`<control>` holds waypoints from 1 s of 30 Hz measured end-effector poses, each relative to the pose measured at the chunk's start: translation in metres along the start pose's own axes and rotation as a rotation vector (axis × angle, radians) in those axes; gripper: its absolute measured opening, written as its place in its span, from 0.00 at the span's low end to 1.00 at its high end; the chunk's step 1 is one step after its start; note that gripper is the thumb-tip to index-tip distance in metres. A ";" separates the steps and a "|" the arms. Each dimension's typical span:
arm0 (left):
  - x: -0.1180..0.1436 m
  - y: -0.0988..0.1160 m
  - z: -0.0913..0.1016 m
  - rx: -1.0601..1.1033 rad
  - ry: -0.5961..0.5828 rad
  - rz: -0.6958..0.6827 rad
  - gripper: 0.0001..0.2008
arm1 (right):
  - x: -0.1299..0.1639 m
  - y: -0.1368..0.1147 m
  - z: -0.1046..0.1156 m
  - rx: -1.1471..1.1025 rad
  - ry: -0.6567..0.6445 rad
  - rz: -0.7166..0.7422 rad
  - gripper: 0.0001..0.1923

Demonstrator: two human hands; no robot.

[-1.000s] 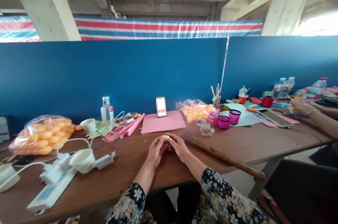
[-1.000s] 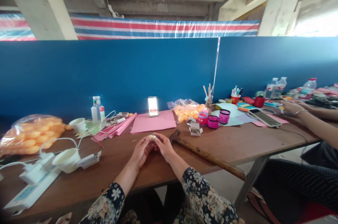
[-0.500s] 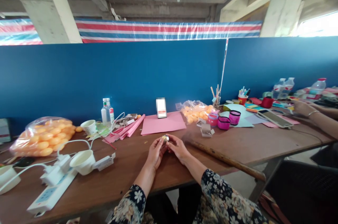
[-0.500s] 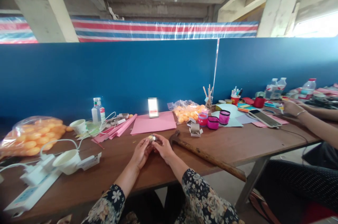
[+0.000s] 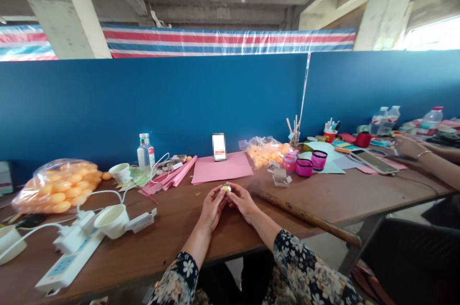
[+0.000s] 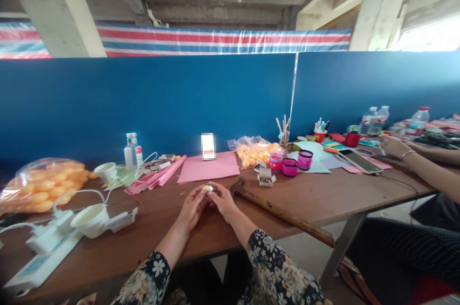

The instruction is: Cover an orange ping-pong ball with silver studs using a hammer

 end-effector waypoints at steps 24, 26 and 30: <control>0.000 -0.001 0.002 0.010 -0.041 0.013 0.13 | 0.002 -0.001 0.002 -0.090 0.011 -0.059 0.20; -0.001 -0.001 0.003 0.008 -0.041 0.009 0.12 | 0.001 0.000 0.003 -0.086 0.013 -0.056 0.21; 0.000 -0.001 0.003 0.000 -0.044 0.012 0.12 | 0.000 0.001 0.005 -0.083 0.005 -0.050 0.20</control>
Point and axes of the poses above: each hand's wrist, its own x-axis away from the middle knuckle, its own z-axis out of the back of the hand, y = z × x, the point moved 3 cm from there along -x, towards the middle knuckle
